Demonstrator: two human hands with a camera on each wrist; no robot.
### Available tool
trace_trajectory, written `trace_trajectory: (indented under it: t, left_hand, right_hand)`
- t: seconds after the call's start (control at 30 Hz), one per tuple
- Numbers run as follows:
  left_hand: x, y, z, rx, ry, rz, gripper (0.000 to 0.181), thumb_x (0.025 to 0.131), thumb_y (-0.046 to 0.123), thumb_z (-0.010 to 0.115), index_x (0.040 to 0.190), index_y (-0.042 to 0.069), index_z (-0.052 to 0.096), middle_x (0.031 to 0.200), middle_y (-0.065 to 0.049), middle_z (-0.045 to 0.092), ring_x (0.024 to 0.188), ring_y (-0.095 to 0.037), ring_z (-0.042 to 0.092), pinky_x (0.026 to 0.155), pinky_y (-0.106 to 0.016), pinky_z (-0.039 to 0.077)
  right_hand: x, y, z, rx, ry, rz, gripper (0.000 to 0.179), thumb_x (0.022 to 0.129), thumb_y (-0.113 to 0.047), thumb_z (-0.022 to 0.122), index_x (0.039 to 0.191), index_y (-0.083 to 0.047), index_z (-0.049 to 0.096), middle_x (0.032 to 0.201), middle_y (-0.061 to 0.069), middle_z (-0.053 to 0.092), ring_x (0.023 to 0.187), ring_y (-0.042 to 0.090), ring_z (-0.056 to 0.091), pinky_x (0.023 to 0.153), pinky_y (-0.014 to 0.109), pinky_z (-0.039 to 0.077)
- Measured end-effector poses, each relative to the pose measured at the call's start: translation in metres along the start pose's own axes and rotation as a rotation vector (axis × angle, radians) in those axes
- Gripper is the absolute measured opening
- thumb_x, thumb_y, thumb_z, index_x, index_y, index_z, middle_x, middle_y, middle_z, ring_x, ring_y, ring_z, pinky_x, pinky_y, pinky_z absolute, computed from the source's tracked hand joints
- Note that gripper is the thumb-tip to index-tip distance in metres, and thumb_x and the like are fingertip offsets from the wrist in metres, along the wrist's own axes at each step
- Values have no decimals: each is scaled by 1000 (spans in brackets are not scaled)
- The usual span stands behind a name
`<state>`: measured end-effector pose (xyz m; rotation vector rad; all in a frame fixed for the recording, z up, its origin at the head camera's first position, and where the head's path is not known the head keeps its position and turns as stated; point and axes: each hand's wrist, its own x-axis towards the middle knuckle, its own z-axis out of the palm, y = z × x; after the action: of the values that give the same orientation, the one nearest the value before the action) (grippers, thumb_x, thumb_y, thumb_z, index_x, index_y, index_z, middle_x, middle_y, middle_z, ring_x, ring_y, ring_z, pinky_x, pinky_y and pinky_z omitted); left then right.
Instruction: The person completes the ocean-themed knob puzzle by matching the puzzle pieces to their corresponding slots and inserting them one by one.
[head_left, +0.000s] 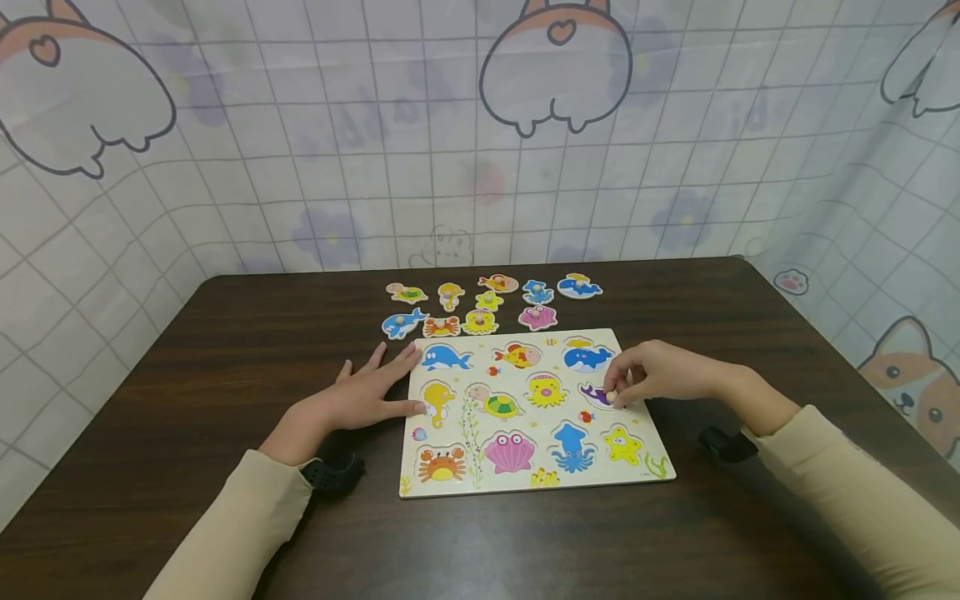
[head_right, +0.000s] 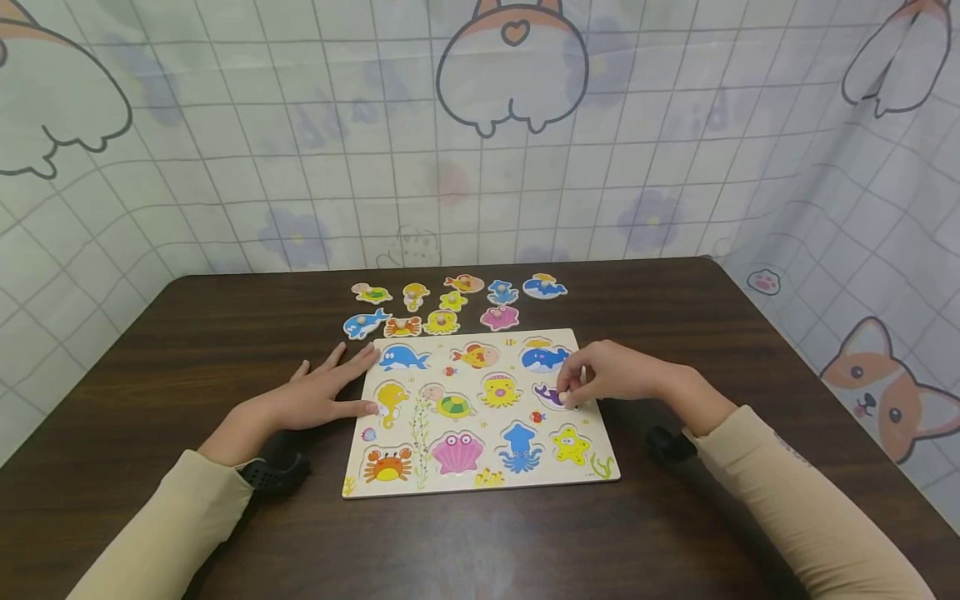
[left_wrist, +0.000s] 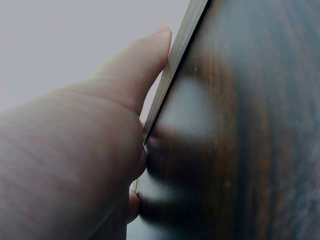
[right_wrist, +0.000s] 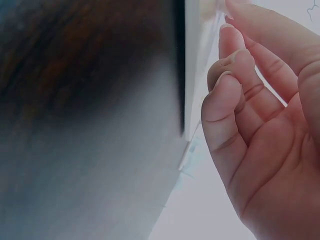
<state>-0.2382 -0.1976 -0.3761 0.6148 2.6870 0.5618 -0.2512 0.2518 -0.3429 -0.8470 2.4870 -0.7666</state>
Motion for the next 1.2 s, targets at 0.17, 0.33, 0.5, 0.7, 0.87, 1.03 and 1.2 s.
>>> trace_trajectory:
  t: [0.17, 0.33, 0.5, 0.7, 0.87, 1.03, 1.2]
  left_hand:
    - [0, -2, 0, 3, 1, -4, 97, 95, 66, 60, 167, 19, 15, 172, -4, 6, 154, -44, -7, 110, -77, -7]
    - [-1, -1, -1, 1, -1, -4, 97, 95, 65, 61, 167, 19, 14, 172, -4, 5, 154, -43, -8, 110, -76, -8]
    - [-2, 0, -1, 5, -4, -9, 96, 96, 64, 60, 167, 18, 14, 172, -5, 6, 154, -44, -7, 110, -77, -7]
    - [-4, 0, -2, 1, -6, -10, 95, 97, 62, 60, 167, 18, 14, 172, -5, 6, 154, -45, -7, 110, -77, -7]
    - [-3, -1, -1, 3, -9, -6, 95, 96, 64, 59, 167, 19, 14, 172, -5, 5, 154, -44, -8, 110, -77, -7]
    - [-1, -2, 1, 9, -11, -4, 96, 96, 65, 59, 167, 21, 13, 172, -2, 4, 154, -42, -9, 111, -76, -7]
    - [-1, 0, 0, 7, -7, -4, 95, 96, 64, 59, 167, 20, 13, 172, -3, 5, 154, -42, -8, 111, -76, -7]
  right_hand:
    - [-1, -3, -7, -7, 17, 3, 16, 90, -20, 82, 103, -13, 77, 82, -3, 62, 79, 20, 56, 66, 25, 47]
    - [-1, -8, -16, -24, 54, -1, 17, 91, -14, 80, 107, -9, 77, 83, -3, 62, 78, 20, 55, 67, 26, 50]
    - [2, -14, -24, -41, 90, 5, 18, 92, -15, 79, 109, -8, 76, 84, -1, 62, 80, 20, 56, 69, 28, 51]
    - [7, -20, -30, -38, 135, 3, 22, 94, -17, 77, 112, -5, 74, 86, 1, 63, 80, 21, 56, 69, 30, 52]
    - [14, -24, -40, -38, 206, -19, 20, 96, -14, 75, 112, -4, 74, 91, 3, 66, 81, 21, 58, 72, 30, 54]
    - [24, -29, -52, -44, 269, -26, 18, 97, -14, 73, 113, -5, 73, 98, 4, 68, 86, 26, 61, 77, 36, 56]
    - [42, -30, -56, -26, 278, -36, 22, 100, -18, 70, 116, -4, 72, 103, 7, 70, 90, 32, 63, 81, 39, 56]
